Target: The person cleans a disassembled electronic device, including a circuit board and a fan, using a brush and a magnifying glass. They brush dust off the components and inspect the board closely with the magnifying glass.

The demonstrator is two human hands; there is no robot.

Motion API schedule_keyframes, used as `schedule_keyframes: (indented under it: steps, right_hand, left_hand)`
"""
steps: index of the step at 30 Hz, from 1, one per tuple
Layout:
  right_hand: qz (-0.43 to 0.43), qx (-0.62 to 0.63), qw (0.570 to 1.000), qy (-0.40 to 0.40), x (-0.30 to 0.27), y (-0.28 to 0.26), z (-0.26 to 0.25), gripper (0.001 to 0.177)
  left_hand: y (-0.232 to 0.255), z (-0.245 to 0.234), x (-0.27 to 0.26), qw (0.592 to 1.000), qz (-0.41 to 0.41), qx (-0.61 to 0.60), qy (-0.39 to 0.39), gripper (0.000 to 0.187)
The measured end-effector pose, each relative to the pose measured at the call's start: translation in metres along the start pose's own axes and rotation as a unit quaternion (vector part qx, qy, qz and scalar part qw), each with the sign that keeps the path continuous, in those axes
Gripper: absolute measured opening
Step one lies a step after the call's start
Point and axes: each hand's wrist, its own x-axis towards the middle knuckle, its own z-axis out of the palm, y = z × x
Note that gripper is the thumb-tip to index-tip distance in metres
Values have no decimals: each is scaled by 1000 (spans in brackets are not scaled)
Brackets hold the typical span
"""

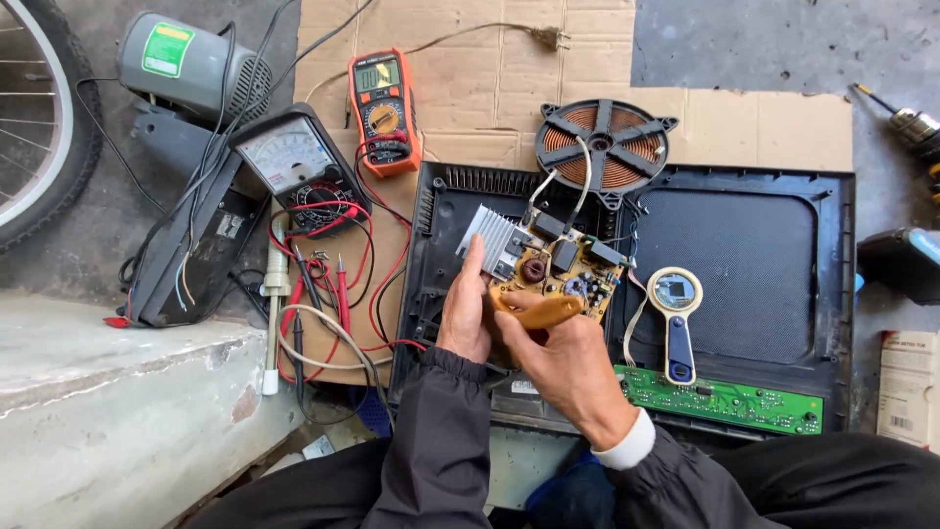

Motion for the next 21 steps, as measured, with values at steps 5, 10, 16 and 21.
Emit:
schedule_keyframes:
  steps: [5, 10, 16, 21]
  right_hand:
    - [65, -18, 993, 101, -14, 19, -28, 34]
    - [33, -50, 993, 98, -36, 26, -19, 37]
    - [168, 35, 984, -44, -41, 1, -45, 38]
    - [188, 43, 962, 193, -11, -9, -68, 35]
  left_hand:
    - [-3, -1, 4, 1000, 13, 9, -17, 101]
    - [-15, -10, 17, 999, 36, -3, -38, 102]
    - [-17, -10, 5, 999, 26, -8, -17, 87]
    - [-26, -19, 9, 999, 49, 10, -6, 29]
